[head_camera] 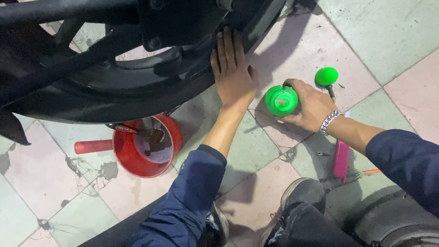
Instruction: Applying maintenance fluid from a squeeze bottle to the rear wheel and brake components of a motorcycle.
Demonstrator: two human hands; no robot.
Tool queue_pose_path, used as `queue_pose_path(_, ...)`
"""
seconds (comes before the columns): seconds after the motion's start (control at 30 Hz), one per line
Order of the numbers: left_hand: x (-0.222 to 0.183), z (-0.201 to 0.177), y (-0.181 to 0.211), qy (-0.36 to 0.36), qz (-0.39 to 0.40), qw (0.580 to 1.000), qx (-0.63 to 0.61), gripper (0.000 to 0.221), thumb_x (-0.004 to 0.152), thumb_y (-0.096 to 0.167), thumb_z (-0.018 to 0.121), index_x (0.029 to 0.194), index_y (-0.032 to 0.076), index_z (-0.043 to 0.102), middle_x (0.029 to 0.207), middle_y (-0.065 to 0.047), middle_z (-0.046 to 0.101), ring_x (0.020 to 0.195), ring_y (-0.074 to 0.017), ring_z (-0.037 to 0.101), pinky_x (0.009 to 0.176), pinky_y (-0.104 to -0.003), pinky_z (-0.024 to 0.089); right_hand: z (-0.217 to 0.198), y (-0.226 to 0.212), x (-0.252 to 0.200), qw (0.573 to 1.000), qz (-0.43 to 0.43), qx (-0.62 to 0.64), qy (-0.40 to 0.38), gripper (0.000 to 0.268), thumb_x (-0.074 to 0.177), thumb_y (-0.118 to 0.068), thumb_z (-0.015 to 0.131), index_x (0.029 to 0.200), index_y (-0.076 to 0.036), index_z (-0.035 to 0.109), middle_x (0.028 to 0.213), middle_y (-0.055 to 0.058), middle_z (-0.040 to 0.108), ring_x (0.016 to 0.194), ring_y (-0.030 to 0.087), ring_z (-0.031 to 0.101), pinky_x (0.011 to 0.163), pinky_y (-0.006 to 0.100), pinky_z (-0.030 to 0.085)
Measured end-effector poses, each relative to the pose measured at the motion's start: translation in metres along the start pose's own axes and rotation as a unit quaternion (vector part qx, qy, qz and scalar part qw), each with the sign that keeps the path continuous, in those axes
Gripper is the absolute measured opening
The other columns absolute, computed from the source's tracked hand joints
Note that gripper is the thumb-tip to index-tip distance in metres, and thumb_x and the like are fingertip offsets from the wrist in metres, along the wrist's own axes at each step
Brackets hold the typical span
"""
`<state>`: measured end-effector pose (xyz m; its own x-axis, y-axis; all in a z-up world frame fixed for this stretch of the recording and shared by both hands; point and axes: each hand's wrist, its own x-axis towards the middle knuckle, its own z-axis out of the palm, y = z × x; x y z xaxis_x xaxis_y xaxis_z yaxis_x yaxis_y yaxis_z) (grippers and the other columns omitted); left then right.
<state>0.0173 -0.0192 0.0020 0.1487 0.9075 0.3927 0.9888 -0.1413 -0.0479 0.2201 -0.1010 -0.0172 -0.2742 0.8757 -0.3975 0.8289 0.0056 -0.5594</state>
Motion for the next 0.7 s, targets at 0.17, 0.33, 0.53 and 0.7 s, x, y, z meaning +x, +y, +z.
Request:
queue_pose_path(0.17, -0.0001, -0.0010, 0.0002, 0.010, 0.001, 1.000, -0.009, 0.082, 0.061, 0.014, 0.067, 0.142, 0.005, 0.056, 0.156, -0.019, 0.047, 0.148, -0.0316, 0.042, 0.122, -0.047, 0.027, -0.0008, 0.0010, 0.0012, 1.000, 0.000, 0.000, -0.005, 0.089, 0.072, -0.061, 0.078, 0.144, -0.027, 0.038, 0.125, 0.005, 0.061, 0.123, 0.029, 0.062, 0.100, 0.053, 0.054)
queue_pose_path(0.33, -0.0013, -0.0005, 0.0000, 0.002, 0.004, 1.000, -0.015, 0.081, 0.064, 0.014, 0.068, 0.143, 0.005, 0.054, 0.157, -0.020, 0.045, 0.149, -0.0330, 0.041, 0.122, -0.049, 0.028, -0.0021, 0.0007, 0.0011, 1.000, -0.001, 0.009, -0.011, 0.088, 0.073, -0.062, 0.077, 0.143, -0.027, 0.038, 0.125, 0.006, 0.061, 0.124, 0.030, 0.061, 0.101, 0.054, 0.053)
queue_pose_path(0.53, -0.0006, -0.0017, -0.0006, 0.006, 0.001, 1.000, -0.027, 0.075, 0.067, 0.012, 0.063, 0.142, 0.005, 0.056, 0.155, -0.021, 0.047, 0.148, -0.0326, 0.042, 0.122, -0.047, 0.028, -0.0024, 0.0003, 0.0012, 1.000, -0.003, 0.007, -0.009, 0.088, 0.073, -0.063, 0.076, 0.143, -0.025, 0.038, 0.125, 0.007, 0.061, 0.124, 0.031, 0.061, 0.101, 0.054, 0.053)
queue_pose_path(0.7, -0.0012, -0.0025, -0.0009, -0.015, 0.009, 1.000, -0.026, 0.079, 0.067, 0.016, 0.069, 0.143, 0.003, 0.053, 0.156, -0.022, 0.044, 0.149, -0.0351, 0.039, 0.122, -0.050, 0.027, 0.0010, 0.0027, 0.0012, 1.000, 0.001, -0.004, -0.009, 0.090, 0.073, -0.065, 0.076, 0.144, -0.027, 0.036, 0.125, 0.005, 0.060, 0.123, 0.029, 0.061, 0.100, 0.054, 0.053)
